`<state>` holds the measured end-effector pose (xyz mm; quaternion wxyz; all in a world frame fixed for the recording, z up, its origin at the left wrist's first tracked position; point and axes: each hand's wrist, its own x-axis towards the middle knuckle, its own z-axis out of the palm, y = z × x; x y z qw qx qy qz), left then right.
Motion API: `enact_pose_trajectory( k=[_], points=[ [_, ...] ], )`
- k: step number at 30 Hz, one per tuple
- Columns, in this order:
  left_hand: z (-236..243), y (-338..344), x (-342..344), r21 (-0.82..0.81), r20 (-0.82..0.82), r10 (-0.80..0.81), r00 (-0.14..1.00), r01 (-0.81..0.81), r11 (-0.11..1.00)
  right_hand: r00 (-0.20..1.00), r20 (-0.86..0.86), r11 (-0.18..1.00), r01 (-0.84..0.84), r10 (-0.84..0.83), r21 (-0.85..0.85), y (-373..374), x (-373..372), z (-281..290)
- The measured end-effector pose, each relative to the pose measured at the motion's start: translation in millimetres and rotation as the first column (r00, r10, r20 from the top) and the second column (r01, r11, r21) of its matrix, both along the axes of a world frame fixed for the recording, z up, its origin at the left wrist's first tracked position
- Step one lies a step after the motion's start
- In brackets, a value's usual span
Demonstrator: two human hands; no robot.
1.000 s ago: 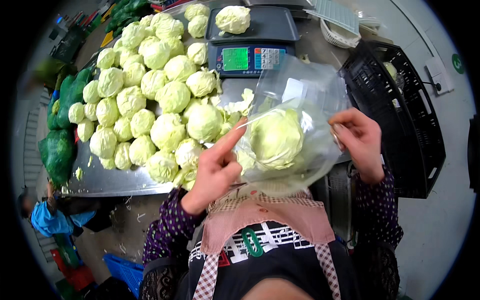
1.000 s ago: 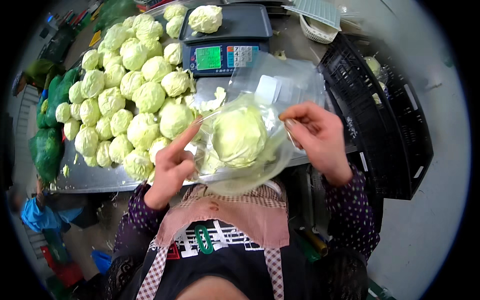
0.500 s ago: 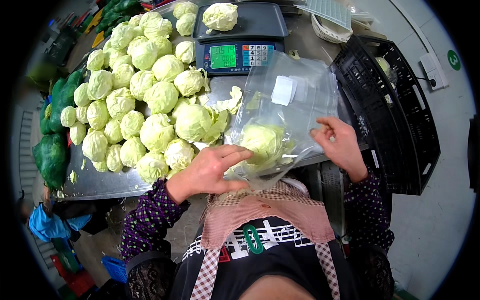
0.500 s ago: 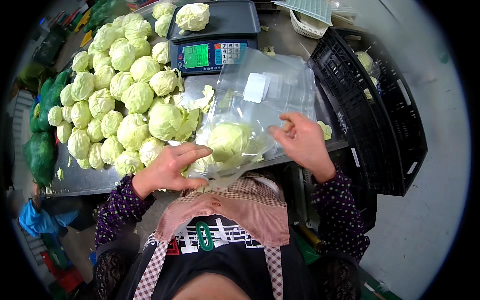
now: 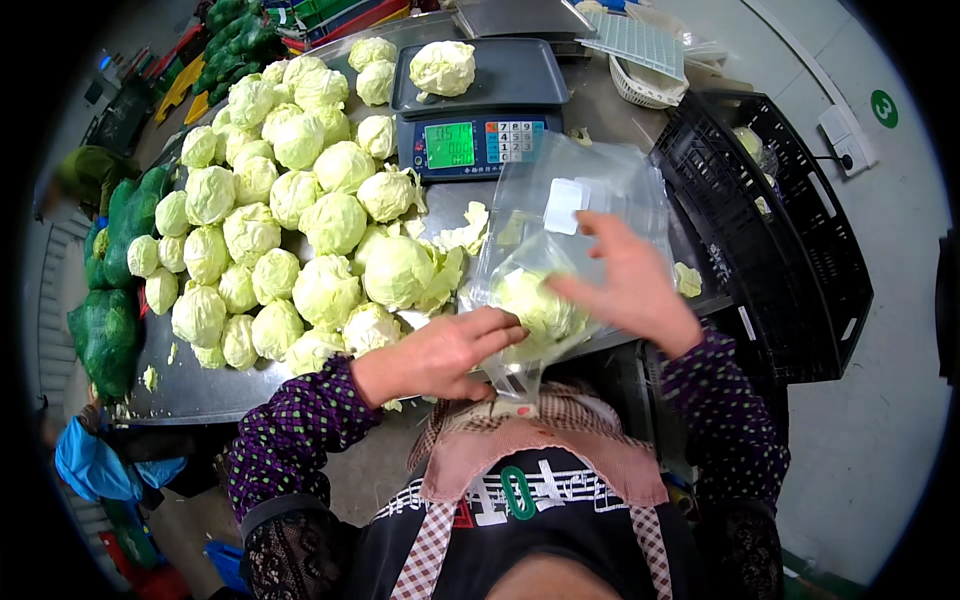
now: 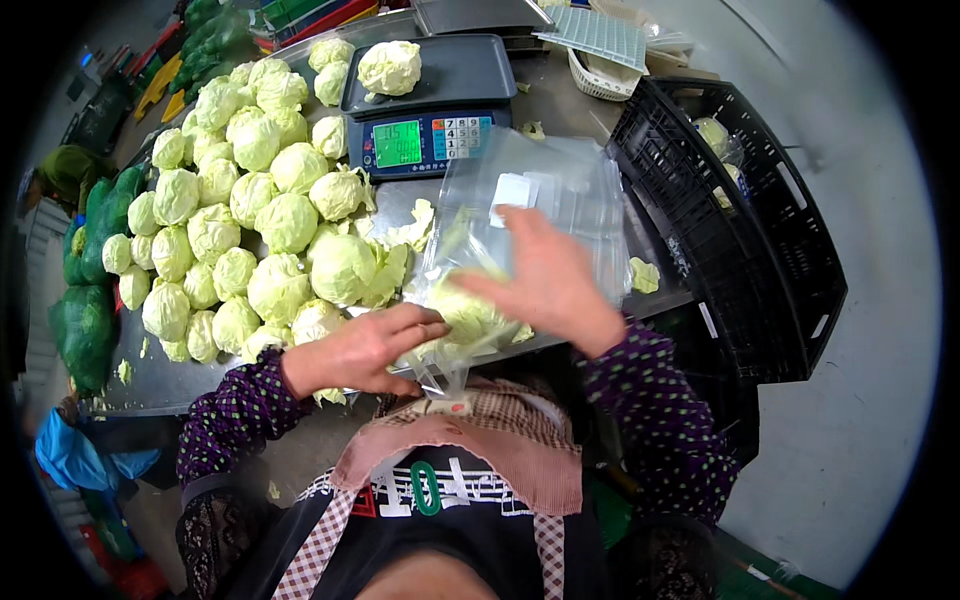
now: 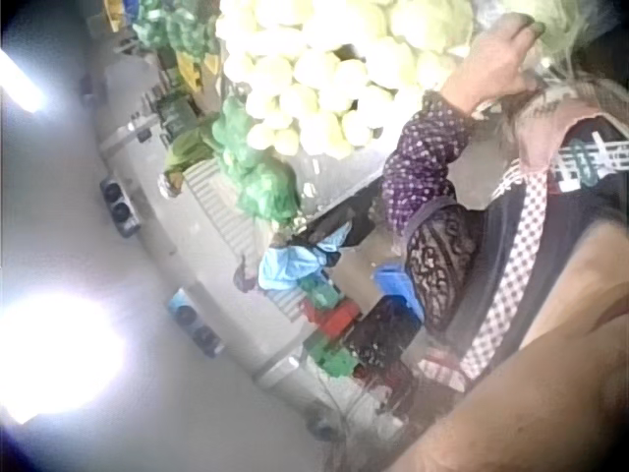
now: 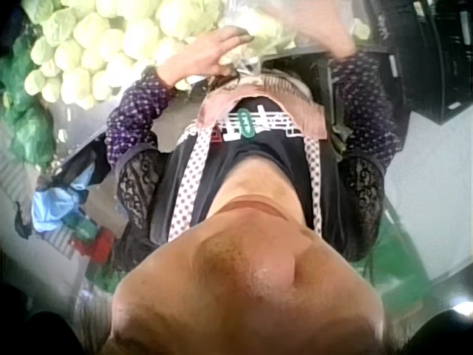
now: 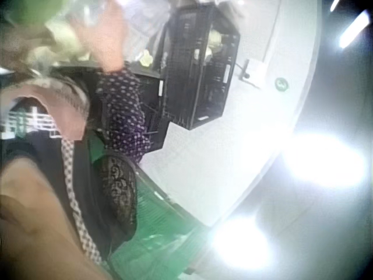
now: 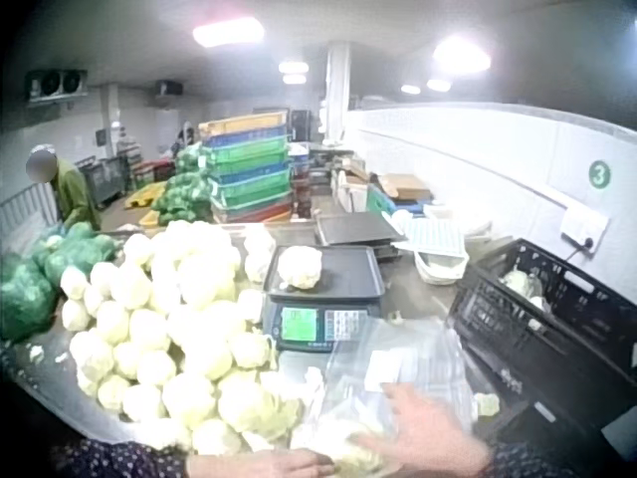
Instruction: The person repeatedly picks up cabbages from a large pile on a metal table, places them on a digital scale, and then transfers them into clear plastic bags. The person seals the bags and places them into a black crate. The process is repeated continuously throughout the video.
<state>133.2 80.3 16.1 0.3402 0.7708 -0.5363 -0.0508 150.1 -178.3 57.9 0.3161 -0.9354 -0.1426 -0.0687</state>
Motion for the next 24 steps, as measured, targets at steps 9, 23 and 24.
enact_pose_trajectory(
  k=[9,23,24],
  points=[
    [6.0,16.5,12.0,-0.124,0.311,0.302,0.901,-0.276,0.953,0.971,-0.237,0.956,-0.039,-0.033,-0.292,-49.1,16.1,-7.6],
    [-6.4,-14.6,-40.9,-0.128,0.404,0.181,0.897,-0.141,0.982,0.969,-0.189,0.953,-0.201,0.159,-0.225,-119.9,1.8,-46.8],
    [-2.0,-23.7,-64.4,-0.020,0.446,0.099,0.890,-0.101,0.995,0.973,-0.166,0.911,-0.210,0.159,-0.354,-129.1,-21.6,-47.9]
  ],
)
